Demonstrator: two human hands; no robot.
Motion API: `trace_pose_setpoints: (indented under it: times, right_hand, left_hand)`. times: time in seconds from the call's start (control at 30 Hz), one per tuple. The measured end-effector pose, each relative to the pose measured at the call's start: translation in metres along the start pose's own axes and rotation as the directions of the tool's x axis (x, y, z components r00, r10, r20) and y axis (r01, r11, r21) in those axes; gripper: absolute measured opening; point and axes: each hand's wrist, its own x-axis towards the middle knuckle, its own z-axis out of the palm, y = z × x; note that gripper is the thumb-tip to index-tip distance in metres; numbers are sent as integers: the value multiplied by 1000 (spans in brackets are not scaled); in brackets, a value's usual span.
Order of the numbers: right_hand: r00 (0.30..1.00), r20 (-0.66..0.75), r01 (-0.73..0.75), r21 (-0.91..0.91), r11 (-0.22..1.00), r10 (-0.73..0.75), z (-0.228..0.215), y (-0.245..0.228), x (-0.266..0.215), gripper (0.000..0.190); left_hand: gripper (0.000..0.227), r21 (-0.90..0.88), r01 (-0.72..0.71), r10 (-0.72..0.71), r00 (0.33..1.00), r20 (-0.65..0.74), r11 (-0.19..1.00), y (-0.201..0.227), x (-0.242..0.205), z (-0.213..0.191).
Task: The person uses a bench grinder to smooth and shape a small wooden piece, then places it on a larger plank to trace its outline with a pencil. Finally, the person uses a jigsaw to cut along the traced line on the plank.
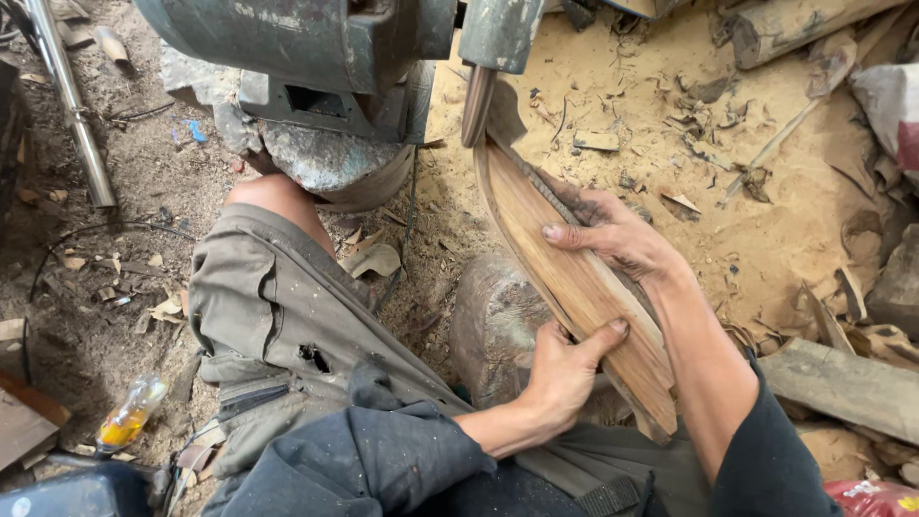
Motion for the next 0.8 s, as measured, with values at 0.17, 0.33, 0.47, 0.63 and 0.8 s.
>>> trace_pose_setpoints:
  times: [0.17, 0.33, 0.47, 0.63, 0.8]
  right_hand:
    - [996, 69, -68, 59, 996, 64, -7, 0, 0, 96]
    - [995, 12, -93, -246, 965, 99, -20, -6, 1, 92]
    - [994, 69, -66, -229, 971, 83, -26, -6, 1, 92]
    - [991, 109, -46, -250, 967, 75, -34, -11, 2, 88]
    - [987, 109, -94, -175, 980, 114, -35, -12, 2, 87]
  left_hand:
    - [30, 3, -102, 102, 994, 27, 995, -9, 4, 10]
    - [32, -33, 71, -72, 997, -27, 997, -10, 7, 23]
    - [33, -17, 47, -48, 998, -33, 999, -16, 8, 29]
    - [32, -78, 19, -22, 999, -34, 997, -23, 13, 42]
    - [31, -125, 6, -8, 1000, -15, 992, -26, 13, 44]
